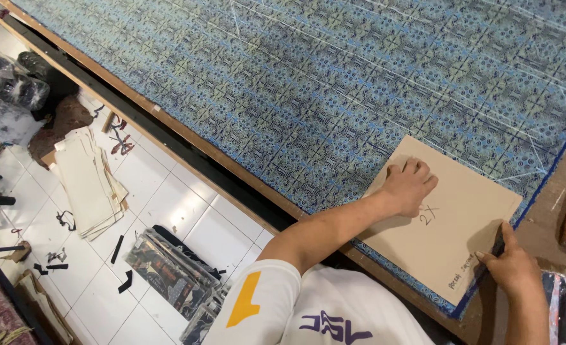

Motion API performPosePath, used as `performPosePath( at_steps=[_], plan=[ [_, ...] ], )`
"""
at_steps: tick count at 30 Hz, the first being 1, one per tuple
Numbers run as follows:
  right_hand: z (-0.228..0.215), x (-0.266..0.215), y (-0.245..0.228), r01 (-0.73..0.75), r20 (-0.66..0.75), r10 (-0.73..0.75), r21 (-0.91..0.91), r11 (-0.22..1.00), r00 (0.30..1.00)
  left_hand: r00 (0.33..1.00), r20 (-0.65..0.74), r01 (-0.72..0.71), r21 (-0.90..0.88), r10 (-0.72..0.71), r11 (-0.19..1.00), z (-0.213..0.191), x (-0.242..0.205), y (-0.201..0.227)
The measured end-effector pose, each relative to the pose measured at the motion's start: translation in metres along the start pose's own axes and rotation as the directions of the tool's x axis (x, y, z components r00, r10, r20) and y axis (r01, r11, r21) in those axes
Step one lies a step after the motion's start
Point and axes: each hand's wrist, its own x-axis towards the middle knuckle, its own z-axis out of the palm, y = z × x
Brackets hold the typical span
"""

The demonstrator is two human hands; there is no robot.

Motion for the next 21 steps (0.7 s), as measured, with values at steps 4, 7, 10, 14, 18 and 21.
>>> performPosePath(
  at_steps=[4, 7, 10, 14, 18, 21],
  plan=[
    [-0.004, -0.007, -0.007, 0.043, -0.037, -0.042, 0.032, 0.999, 0.998, 0.995, 0.103, -0.005, -0.025, 0.008, 1.0, -0.005, 0.004, 0.0],
    [-0.008, -0.012, -0.013, 0.052, -0.042, -0.051, 0.019, 0.998, 0.998, 0.99, 0.14, 0.003, -0.065, 0.007, 0.998, -0.01, 0.004, 0.002],
    [-0.012, -0.016, -0.016, 0.029, -0.034, -0.028, 0.041, 0.999, 0.999, 0.977, 0.213, -0.025, -0.049, 0.035, 0.998, -0.015, 0.006, 0.004],
    [-0.015, -0.022, -0.019, 0.029, -0.029, -0.027, 0.063, 0.998, 0.999, 0.973, 0.226, -0.035, -0.004, 0.035, 0.999, -0.018, 0.006, 0.007],
    [-0.014, -0.024, -0.02, 0.043, -0.057, -0.04, 0.051, 0.998, 0.998, 0.972, 0.231, -0.038, 0.018, 0.033, 0.999, -0.019, 0.005, 0.008],
    [-0.013, -0.019, -0.018, 0.001, -0.009, 0.0, 0.04, 0.999, 1.0, 0.972, 0.232, -0.043, 0.014, 0.038, 0.999, -0.02, 0.004, 0.007]
  ],
)
